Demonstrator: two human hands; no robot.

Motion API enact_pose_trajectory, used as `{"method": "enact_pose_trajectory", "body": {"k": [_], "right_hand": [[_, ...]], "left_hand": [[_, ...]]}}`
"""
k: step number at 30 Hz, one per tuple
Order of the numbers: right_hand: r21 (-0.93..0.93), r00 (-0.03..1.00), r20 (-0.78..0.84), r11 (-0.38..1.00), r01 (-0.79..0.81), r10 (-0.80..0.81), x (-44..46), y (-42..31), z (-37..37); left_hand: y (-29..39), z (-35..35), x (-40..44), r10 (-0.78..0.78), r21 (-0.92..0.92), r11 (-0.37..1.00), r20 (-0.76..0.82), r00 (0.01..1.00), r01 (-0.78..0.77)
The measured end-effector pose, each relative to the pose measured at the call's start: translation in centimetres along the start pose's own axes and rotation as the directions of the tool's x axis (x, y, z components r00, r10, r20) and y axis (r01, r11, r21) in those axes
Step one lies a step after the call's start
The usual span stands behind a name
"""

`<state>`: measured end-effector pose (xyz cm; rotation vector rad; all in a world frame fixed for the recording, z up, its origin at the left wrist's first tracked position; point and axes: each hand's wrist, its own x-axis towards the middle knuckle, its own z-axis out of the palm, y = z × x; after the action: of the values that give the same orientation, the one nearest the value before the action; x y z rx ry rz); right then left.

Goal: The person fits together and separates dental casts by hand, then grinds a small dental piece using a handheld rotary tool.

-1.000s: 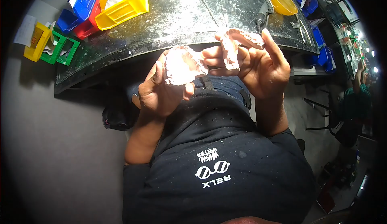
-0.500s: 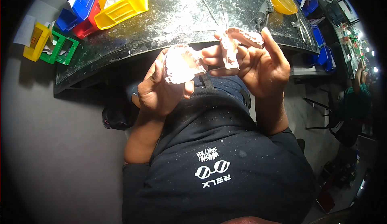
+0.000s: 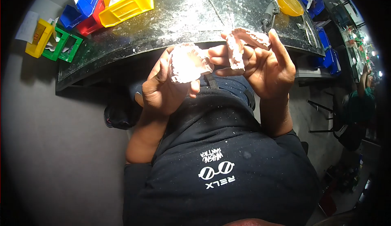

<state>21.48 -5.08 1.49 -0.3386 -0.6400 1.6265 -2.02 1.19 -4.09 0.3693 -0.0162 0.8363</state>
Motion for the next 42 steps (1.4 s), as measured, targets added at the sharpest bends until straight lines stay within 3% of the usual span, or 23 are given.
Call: {"method": "enact_pose_trajectory", "body": {"k": [4, 7, 9, 13, 16, 24, 29, 32, 33, 35, 36, 37, 39, 42], "right_hand": [[-0.076, 0.999, -0.031, 0.997, -0.021, 0.018, 0.0, 0.0, 0.0], [0.040, 0.997, 0.066, 0.998, 0.048, -0.050, -0.1, 0.3, -0.5], [-0.044, 0.998, -0.005, 0.997, 0.060, -0.060, -0.2, 0.4, -0.4], [-0.105, 0.994, 0.017, 0.989, 0.105, -0.103, -0.1, 0.4, -0.3], [-0.317, 0.992, -0.029, 0.942, 0.110, -0.126, 0.0, 0.1, -0.5], [-0.334, 0.980, -0.015, 0.925, 0.182, -0.199, 0.2, -0.2, -0.7], [-0.436, 0.970, -0.008, 0.874, 0.214, -0.241, 0.1, 0.2, -0.7], [-0.401, 0.966, 0.053, 0.881, 0.252, -0.252, 0.2, 0.2, -0.9], [-0.401, 0.966, 0.054, 0.881, 0.252, -0.252, 0.2, 0.3, -0.7], [-0.663, 0.932, 0.098, 0.676, 0.323, -0.349, 0.2, 0.6, 0.4], [-0.797, 0.930, 0.096, 0.532, 0.285, -0.355, -0.1, 1.1, 1.3], [-0.908, 0.923, 0.192, 0.298, 0.296, -0.332, -0.2, 1.5, 1.7], [-0.938, 0.908, 0.344, -0.039, 0.345, -0.239, -0.2, 1.9, 2.2], [-0.950, 0.912, 0.298, 0.002, 0.311, -0.283, -0.1, 2.6, 1.9]], "left_hand": [[0.1, 0.4, 0.1, 0.003, 0.063, 0.998, 0.005, 1.000, -0.003], [0.2, 0.2, 0.1, 0.009, 0.105, 0.994, 0.005, 1.000, -0.010], [0.1, 0.2, 0.2, 0.013, 0.107, 0.994, 0.021, 1.000, -0.016], [0.2, 0.2, 0.2, 0.014, 0.111, 0.994, 0.047, 0.999, -0.019], [0.1, 0.5, 0.6, 0.027, 0.126, 0.991, 0.095, 0.995, -0.039], [-0.1, 0.5, 0.7, 0.034, 0.107, 0.993, 0.091, 0.995, -0.044], [-0.1, 0.4, 0.7, 0.036, 0.118, 0.992, 0.094, 0.995, -0.047], [0.0, 0.4, 0.7, 0.028, 0.142, 0.989, 0.094, 0.995, -0.042], [0.0, 0.4, 0.7, 0.033, 0.225, 0.973, 0.079, 0.996, -0.050], [-0.1, 0.5, 0.5, 0.040, 0.309, 0.949, 0.068, 0.997, -0.059], [-0.6, 0.7, 0.3, 0.103, 0.484, 0.867, 0.058, 0.993, -0.118], [-1.1, 0.8, 0.4, 0.167, 0.642, 0.748, 0.063, 0.984, -0.168], [-1.9, 0.6, 0.6, 0.209, 0.620, 0.759, 0.057, 0.976, -0.199], [-1.6, -0.4, 0.7, 0.223, 0.708, 0.676, 0.065, 0.973, -0.202]]}}
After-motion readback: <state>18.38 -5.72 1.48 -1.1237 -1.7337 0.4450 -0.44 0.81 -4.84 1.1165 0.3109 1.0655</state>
